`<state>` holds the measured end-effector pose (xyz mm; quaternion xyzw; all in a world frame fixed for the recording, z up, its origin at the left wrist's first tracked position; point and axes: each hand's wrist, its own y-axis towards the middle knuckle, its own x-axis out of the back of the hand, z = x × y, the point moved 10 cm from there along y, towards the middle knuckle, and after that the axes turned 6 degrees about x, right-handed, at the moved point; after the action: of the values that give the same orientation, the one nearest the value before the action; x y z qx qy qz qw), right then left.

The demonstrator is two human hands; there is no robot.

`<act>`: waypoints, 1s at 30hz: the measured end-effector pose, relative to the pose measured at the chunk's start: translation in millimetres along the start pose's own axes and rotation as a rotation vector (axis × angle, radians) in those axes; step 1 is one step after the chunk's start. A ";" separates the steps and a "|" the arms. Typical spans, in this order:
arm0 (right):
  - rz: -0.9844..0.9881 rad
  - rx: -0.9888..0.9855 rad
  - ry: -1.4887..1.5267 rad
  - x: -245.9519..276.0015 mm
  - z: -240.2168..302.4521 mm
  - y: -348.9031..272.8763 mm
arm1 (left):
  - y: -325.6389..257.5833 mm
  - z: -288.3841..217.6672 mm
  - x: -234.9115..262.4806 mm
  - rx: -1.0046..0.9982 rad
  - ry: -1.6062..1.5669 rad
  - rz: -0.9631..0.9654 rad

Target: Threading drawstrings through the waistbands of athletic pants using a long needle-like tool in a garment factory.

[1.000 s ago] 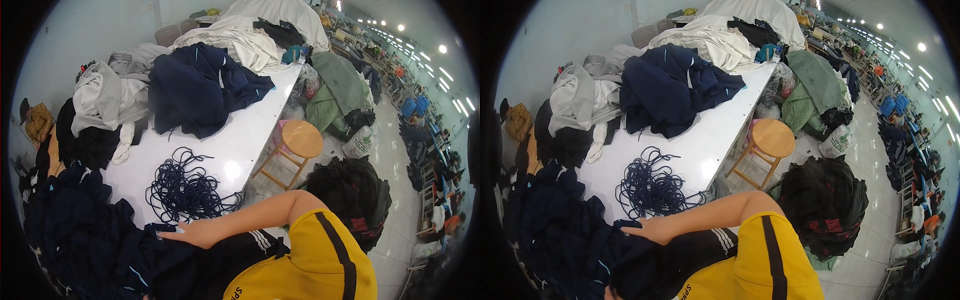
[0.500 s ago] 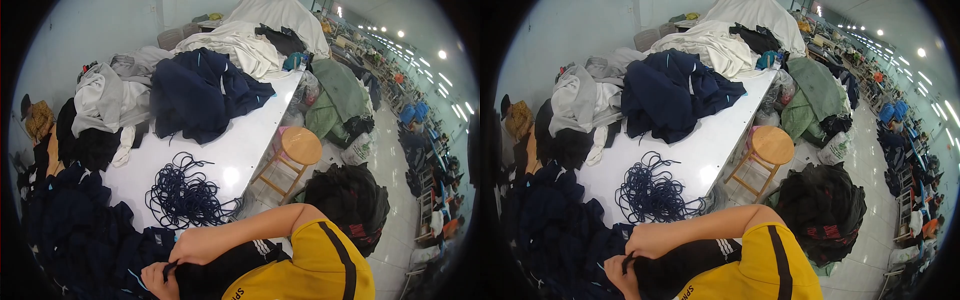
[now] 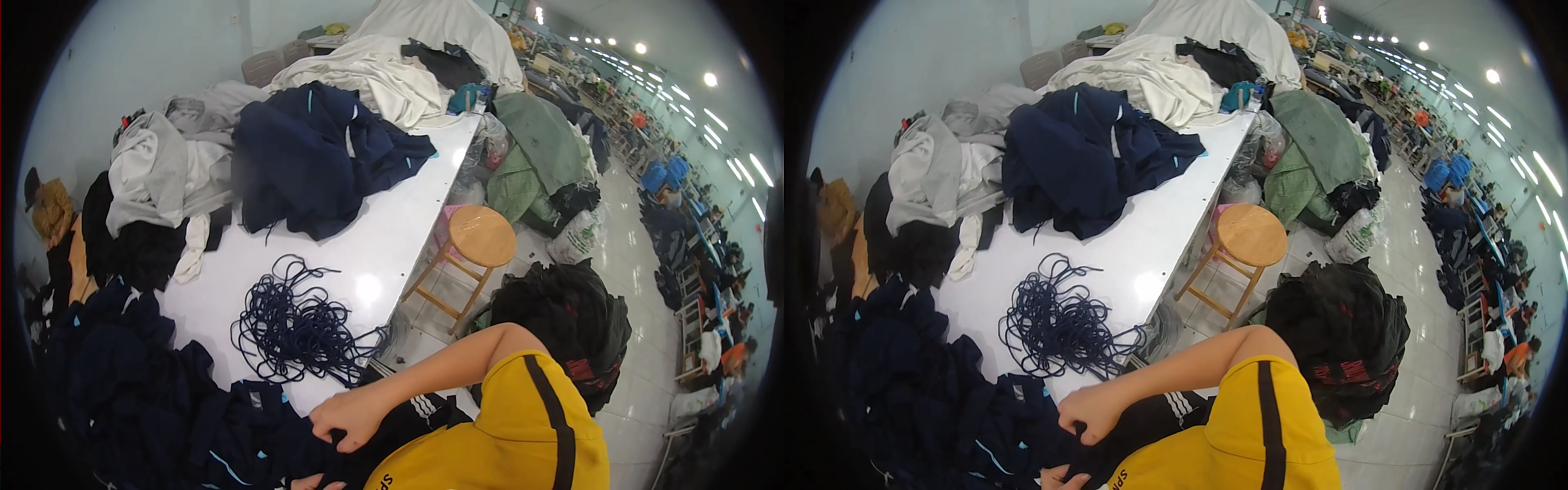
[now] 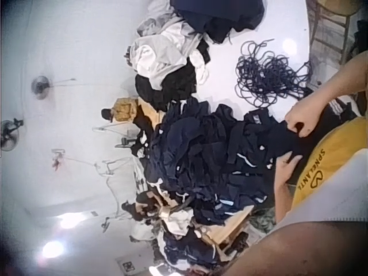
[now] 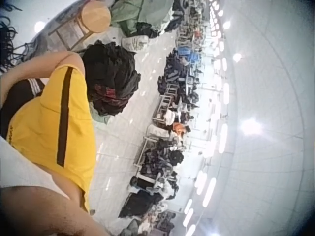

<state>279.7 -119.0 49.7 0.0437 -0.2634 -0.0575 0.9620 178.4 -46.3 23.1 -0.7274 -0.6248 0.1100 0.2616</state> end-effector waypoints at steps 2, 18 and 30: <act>-0.008 -0.025 0.128 -2.4 6.6 6.6 | 12.9 2.5 6.1 -0.044 0.089 -0.127; -0.065 -0.101 0.004 9.8 10.9 14.1 | -29.5 -30.2 31.7 -0.558 0.460 -0.789; 0.064 -0.114 -0.132 29.1 27.0 -1.6 | -4.0 31.7 -14.9 -0.012 -0.320 0.206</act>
<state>290.6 -125.9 87.3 -0.0234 -0.3238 -0.0446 0.9448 156.6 -52.6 -3.9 -0.7623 -0.5813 0.2468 0.1419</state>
